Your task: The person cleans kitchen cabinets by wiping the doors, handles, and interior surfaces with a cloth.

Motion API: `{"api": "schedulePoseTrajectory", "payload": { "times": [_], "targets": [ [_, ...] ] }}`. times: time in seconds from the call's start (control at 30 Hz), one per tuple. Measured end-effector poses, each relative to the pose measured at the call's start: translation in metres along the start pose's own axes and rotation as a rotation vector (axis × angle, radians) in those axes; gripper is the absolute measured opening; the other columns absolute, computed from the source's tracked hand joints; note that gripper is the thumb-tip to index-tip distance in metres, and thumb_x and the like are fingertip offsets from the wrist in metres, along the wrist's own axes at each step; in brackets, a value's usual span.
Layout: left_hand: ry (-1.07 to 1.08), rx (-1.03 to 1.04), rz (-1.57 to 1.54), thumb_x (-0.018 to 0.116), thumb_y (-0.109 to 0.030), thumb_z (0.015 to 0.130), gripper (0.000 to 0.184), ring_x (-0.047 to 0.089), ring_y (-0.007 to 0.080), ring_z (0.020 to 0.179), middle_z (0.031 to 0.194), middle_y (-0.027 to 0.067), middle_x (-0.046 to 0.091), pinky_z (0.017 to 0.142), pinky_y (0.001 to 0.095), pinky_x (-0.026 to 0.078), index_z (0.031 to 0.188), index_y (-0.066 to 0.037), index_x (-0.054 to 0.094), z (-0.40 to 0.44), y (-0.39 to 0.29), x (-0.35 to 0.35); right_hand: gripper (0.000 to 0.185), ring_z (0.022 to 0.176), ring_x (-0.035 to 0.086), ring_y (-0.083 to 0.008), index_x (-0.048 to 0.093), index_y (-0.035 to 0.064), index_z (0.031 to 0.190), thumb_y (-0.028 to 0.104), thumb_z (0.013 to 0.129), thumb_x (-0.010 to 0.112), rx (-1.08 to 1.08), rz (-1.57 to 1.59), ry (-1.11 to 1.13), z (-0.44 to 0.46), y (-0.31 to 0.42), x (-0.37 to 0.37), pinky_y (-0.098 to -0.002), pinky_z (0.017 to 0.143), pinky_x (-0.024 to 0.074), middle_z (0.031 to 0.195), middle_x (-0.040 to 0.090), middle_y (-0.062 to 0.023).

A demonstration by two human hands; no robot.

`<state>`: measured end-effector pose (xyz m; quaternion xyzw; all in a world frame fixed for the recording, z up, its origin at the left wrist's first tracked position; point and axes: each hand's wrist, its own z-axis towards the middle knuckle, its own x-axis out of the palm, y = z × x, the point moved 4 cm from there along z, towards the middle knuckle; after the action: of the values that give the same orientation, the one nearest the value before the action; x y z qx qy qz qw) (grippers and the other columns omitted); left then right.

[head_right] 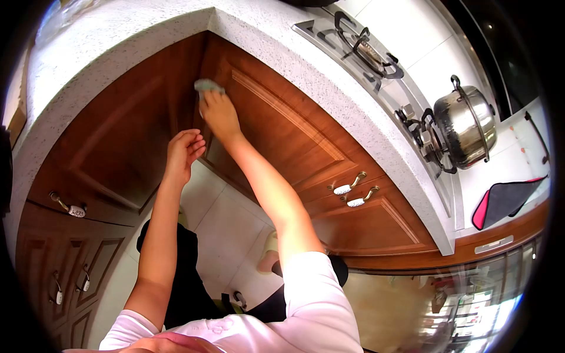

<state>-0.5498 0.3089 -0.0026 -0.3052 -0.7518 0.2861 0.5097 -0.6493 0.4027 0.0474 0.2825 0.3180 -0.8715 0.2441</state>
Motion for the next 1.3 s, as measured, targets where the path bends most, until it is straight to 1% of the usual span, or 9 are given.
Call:
{"api": "schedulePoseTrajectory", "payload": {
  "times": [0.1, 0.23, 0.33, 0.43, 0.67, 0.8, 0.97, 1.17, 1.3],
  "targets": [
    [-0.009, 0.002, -0.063, 0.057, -0.015, 0.096, 0.019, 0.064, 0.0144, 0.087, 0.097, 0.0042, 0.065, 0.082, 0.0294, 0.055, 0.108, -0.004, 0.065, -0.002, -0.002, -0.004, 0.014, 0.097, 0.058, -0.0237, 0.067, 0.0063, 0.091, 0.011, 0.080, 0.061, -0.117, 0.100, 0.166, -0.039, 0.004, 0.014, -0.0362, 0.078, 0.0472, 0.102, 0.061, -0.0073],
    [-0.018, -0.012, -0.108, 0.057, -0.016, 0.096, 0.019, 0.065, 0.0150, 0.087, 0.097, 0.0046, 0.065, 0.083, 0.0303, 0.055, 0.107, -0.003, 0.065, -0.003, -0.001, -0.007, 0.014, 0.089, 0.058, -0.0212, 0.068, 0.0057, 0.090, 0.011, 0.079, 0.062, -0.093, -0.066, -0.130, 0.013, -0.033, -0.046, -0.0350, 0.074, 0.0459, 0.095, 0.060, -0.0060],
    [-0.011, -0.004, -0.120, 0.056, -0.016, 0.096, 0.019, 0.064, 0.0157, 0.089, 0.097, 0.0054, 0.065, 0.083, 0.0307, 0.055, 0.108, -0.003, 0.064, -0.004, -0.003, -0.009, 0.009, 0.104, 0.061, -0.0214, 0.067, 0.0067, 0.093, 0.012, 0.086, 0.065, 0.059, -0.193, -0.400, 0.056, -0.053, -0.093, -0.0372, 0.087, 0.0485, 0.124, 0.064, -0.0079],
    [-0.021, -0.008, -0.130, 0.057, -0.016, 0.096, 0.020, 0.064, 0.0159, 0.090, 0.097, 0.0056, 0.065, 0.083, 0.0305, 0.055, 0.108, -0.003, 0.064, 0.000, -0.004, -0.009, 0.016, 0.117, 0.058, -0.0278, 0.066, 0.0038, 0.101, 0.008, 0.087, 0.063, -0.002, -0.084, -0.396, 0.051, -0.050, -0.060, -0.0409, 0.094, 0.0485, 0.129, 0.062, -0.0097],
    [-0.037, -0.020, -0.167, 0.059, -0.018, 0.095, 0.020, 0.062, 0.0174, 0.092, 0.099, 0.0052, 0.063, 0.086, 0.0315, 0.053, 0.109, -0.004, 0.063, 0.005, -0.004, -0.008, 0.047, 0.127, 0.052, -0.0269, 0.056, 0.0078, 0.136, 0.014, 0.089, 0.053, -0.138, -0.148, 0.225, -0.047, 0.023, 0.071, -0.0409, 0.117, 0.0351, 0.135, 0.057, -0.0076],
    [-0.039, -0.030, -0.179, 0.059, -0.017, 0.094, 0.020, 0.062, 0.0173, 0.092, 0.099, 0.0049, 0.063, 0.087, 0.0314, 0.053, 0.108, -0.004, 0.063, 0.006, -0.004, -0.005, 0.037, 0.124, 0.055, -0.0221, 0.065, 0.0097, 0.124, 0.016, 0.088, 0.058, -0.234, -0.149, 0.362, -0.056, 0.015, 0.045, -0.0455, 0.117, 0.0335, 0.128, 0.063, -0.0022],
    [-0.044, -0.030, -0.195, 0.060, -0.018, 0.094, 0.021, 0.062, 0.0170, 0.092, 0.099, 0.0048, 0.063, 0.088, 0.0313, 0.053, 0.109, -0.003, 0.062, 0.002, -0.003, 0.000, 0.029, 0.117, 0.060, -0.0238, 0.068, 0.0106, 0.113, 0.011, 0.084, 0.063, 0.081, -0.123, -0.215, 0.010, -0.043, -0.077, -0.0493, 0.109, 0.0394, 0.120, 0.066, -0.0026],
    [-0.034, -0.046, -0.214, 0.058, -0.017, 0.094, 0.021, 0.062, 0.0171, 0.091, 0.098, 0.0050, 0.063, 0.088, 0.0315, 0.053, 0.109, -0.003, 0.062, 0.003, 0.001, 0.003, 0.032, 0.106, 0.057, -0.0270, 0.065, 0.0033, 0.114, 0.011, 0.083, 0.059, -0.123, -0.116, -0.001, -0.033, -0.017, -0.027, -0.0453, 0.110, 0.0416, 0.098, 0.057, -0.0093],
    [-0.060, -0.043, -0.232, 0.059, -0.016, 0.094, 0.019, 0.062, 0.0166, 0.089, 0.096, 0.0045, 0.064, 0.085, 0.0302, 0.053, 0.108, -0.003, 0.064, 0.009, 0.003, -0.006, 0.029, 0.113, 0.056, -0.0247, 0.067, 0.0067, 0.112, 0.013, 0.084, 0.061, -0.028, -0.173, -0.032, -0.013, -0.020, -0.047, -0.0472, 0.112, 0.0385, 0.116, 0.062, -0.0073]
  ]
}}
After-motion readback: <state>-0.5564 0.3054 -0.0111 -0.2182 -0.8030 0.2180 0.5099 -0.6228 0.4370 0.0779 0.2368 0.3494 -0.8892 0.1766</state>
